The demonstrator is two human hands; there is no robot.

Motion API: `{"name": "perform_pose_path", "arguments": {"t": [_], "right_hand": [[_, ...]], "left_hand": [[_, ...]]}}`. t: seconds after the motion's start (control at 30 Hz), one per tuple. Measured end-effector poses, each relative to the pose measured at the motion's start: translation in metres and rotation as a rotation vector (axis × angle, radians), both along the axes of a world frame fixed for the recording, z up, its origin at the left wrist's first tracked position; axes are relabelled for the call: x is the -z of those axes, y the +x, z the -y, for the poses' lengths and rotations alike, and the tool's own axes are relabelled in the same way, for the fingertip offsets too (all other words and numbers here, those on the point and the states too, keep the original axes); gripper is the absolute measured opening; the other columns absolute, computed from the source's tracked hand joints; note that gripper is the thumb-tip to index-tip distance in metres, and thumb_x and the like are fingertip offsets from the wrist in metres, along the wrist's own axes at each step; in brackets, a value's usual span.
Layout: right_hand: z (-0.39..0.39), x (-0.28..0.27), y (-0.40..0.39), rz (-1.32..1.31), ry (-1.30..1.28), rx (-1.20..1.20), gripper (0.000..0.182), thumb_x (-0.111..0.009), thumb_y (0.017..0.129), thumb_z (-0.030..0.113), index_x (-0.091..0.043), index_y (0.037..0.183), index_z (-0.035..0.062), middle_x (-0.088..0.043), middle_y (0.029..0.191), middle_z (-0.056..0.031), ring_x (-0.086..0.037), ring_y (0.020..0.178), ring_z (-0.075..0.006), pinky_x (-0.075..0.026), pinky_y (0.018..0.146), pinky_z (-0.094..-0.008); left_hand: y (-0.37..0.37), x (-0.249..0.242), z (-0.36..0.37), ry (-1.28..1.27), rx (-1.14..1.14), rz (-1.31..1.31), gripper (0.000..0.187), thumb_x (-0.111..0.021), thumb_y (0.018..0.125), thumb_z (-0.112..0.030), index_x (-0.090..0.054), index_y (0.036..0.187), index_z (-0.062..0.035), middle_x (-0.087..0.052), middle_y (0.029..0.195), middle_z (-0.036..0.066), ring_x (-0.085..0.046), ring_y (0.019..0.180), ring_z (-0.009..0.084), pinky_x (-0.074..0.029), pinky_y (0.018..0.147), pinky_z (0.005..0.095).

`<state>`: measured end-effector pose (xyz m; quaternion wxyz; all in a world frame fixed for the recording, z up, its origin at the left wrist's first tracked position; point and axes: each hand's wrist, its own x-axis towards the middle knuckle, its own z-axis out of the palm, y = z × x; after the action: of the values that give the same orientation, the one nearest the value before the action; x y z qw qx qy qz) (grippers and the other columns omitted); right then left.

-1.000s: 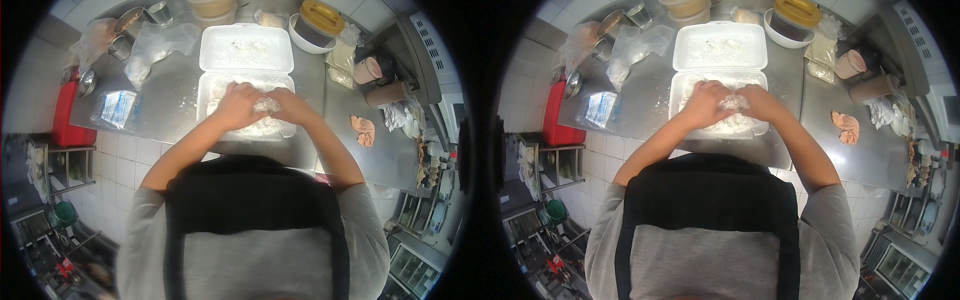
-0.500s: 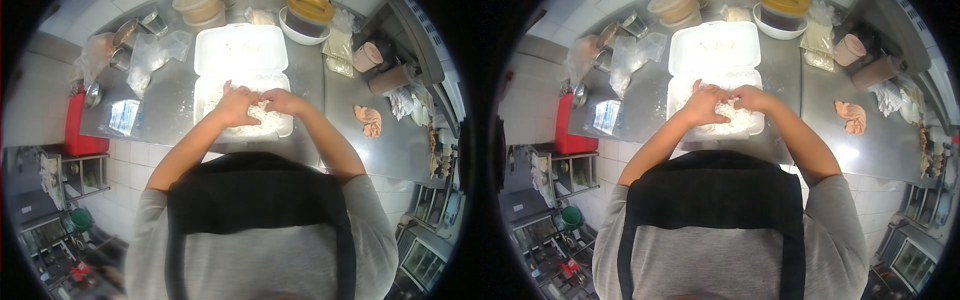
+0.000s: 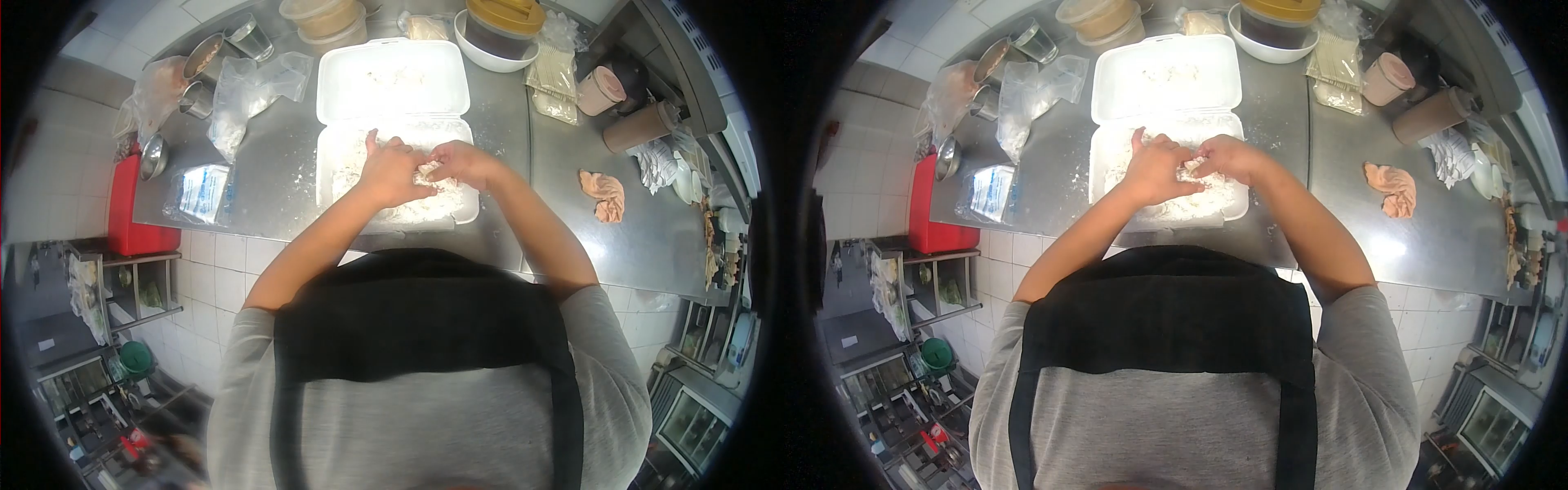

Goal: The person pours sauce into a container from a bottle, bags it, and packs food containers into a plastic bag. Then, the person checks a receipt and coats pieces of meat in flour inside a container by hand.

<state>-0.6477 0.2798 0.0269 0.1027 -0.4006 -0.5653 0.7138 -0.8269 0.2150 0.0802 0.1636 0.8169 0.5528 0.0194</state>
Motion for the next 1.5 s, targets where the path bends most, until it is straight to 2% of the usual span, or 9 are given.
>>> {"name": "perform_pose_path", "arguments": {"t": [0.07, 0.27, 0.5, 0.6, 0.8, 0.9, 1.0, 1.4, 1.5], "right_hand": [[0.0, -0.007, 0.0, 0.046, 0.004, -0.021, 0.034, -0.072, 0.068, 0.008, -0.062, 0.098, -0.0041, -0.059, 0.085, -0.0081, -0.054, 0.074, -0.0146, -0.041, 0.062, -0.0268], [-0.001, -0.022, -0.001, 0.047, -0.114, -0.005, 0.03, -0.071, 0.07, 0.008, -0.06, 0.096, -0.0036, -0.058, 0.086, -0.0078, -0.055, 0.077, -0.0149, -0.042, 0.065, -0.0266], [0.0, -0.019, 0.0, 0.037, -0.101, 0.013, 0.028, -0.07, 0.07, 0.008, -0.059, 0.095, 0.0005, -0.059, 0.089, -0.0067, -0.054, 0.078, -0.014, -0.042, 0.066, -0.0267], [0.002, 0.007, 0.003, -0.195, -0.028, -0.002, 0.028, -0.069, 0.069, 0.008, -0.059, 0.095, 0.0019, -0.059, 0.088, -0.0046, -0.053, 0.077, -0.013, -0.041, 0.065, -0.0257], [0.003, -0.017, 0.005, 0.013, -0.066, -0.07, 0.027, -0.067, 0.069, 0.01, -0.059, 0.094, 0.0027, -0.058, 0.088, -0.0033, -0.053, 0.079, -0.0116, -0.041, 0.066, -0.0248], [0.005, -0.021, 0.002, 0.034, -0.082, -0.004, 0.026, -0.067, 0.068, 0.008, -0.059, 0.091, 0.0026, -0.058, 0.088, -0.0037, -0.053, 0.08, -0.0122, -0.041, 0.067, -0.0247], [0.002, 0.003, 0.003, -0.06, 0.072, -0.033, 0.028, -0.069, 0.065, 0.007, -0.06, 0.09, 0.0015, -0.058, 0.087, -0.0042, -0.053, 0.08, -0.0136, -0.042, 0.068, -0.0255], [-0.002, -0.017, -0.001, 0.139, 0.023, 0.008, 0.032, -0.071, 0.062, 0.008, -0.06, 0.091, -0.0021, -0.057, 0.085, -0.0052, -0.053, 0.08, -0.015, -0.042, 0.07, -0.0263], [-0.005, -0.008, 0.001, 0.118, 0.108, -0.011, 0.03, -0.072, 0.063, 0.008, -0.06, 0.088, -0.0019, -0.057, 0.085, -0.0058, -0.053, 0.079, -0.0152, -0.041, 0.069, -0.0264]], "left_hand": [[0.001, 0.004, 0.0, 0.009, -0.006, -0.021, 0.05, -0.069, 0.07, -0.049, -0.066, 0.111, -0.019, -0.064, 0.093, 0.005, -0.052, 0.106, 0.0221, -0.014, 0.105, 0.0625], [0.002, 0.007, 0.001, 0.027, 0.001, -0.037, 0.047, -0.066, 0.072, -0.048, -0.066, 0.11, -0.019, -0.064, 0.095, 0.006, -0.052, 0.108, 0.0218, -0.013, 0.104, 0.0635], [0.003, 0.009, -0.002, -0.004, -0.016, -0.046, 0.045, -0.067, 0.071, -0.048, -0.069, 0.101, -0.0146, -0.064, 0.095, 0.005, -0.053, 0.106, 0.0218, -0.013, 0.105, 0.063], [0.003, 0.009, -0.003, -0.011, -0.029, -0.051, 0.042, -0.07, 0.068, -0.046, -0.069, 0.095, -0.0136, -0.065, 0.091, 0.004, -0.053, 0.106, 0.0209, -0.013, 0.105, 0.0619], [0.002, 0.012, -0.004, -0.006, -0.017, -0.036, 0.041, -0.069, 0.069, -0.046, -0.069, 0.094, -0.0136, -0.065, 0.091, 0.004, -0.053, 0.106, 0.0214, -0.014, 0.106, 0.0619], [0.003, 0.016, -0.006, -0.001, -0.014, -0.035, 0.042, -0.069, 0.069, -0.046, -0.069, 0.096, -0.0142, -0.065, 0.092, 0.004, -0.053, 0.106, 0.0217, -0.014, 0.105, 0.0622], [0.004, 0.017, -0.006, -0.012, -0.018, -0.026, 0.042, -0.068, 0.07, -0.046, -0.07, 0.097, -0.0147, -0.064, 0.093, 0.004, -0.053, 0.106, 0.0219, -0.014, 0.105, 0.0626], [0.003, 0.015, -0.008, -0.098, -0.028, 0.025, 0.036, -0.069, 0.07, -0.043, -0.07, 0.09, -0.0143, -0.064, 0.096, 0.002, -0.051, 0.11, 0.0218, -0.011, 0.106, 0.0645], [0.004, 0.016, -0.009, -0.093, -0.028, 0.038, 0.035, -0.069, 0.07, -0.043, -0.07, 0.09, -0.0143, -0.064, 0.097, 0.002, -0.051, 0.11, 0.0215, -0.01, 0.106, 0.0645]]}}
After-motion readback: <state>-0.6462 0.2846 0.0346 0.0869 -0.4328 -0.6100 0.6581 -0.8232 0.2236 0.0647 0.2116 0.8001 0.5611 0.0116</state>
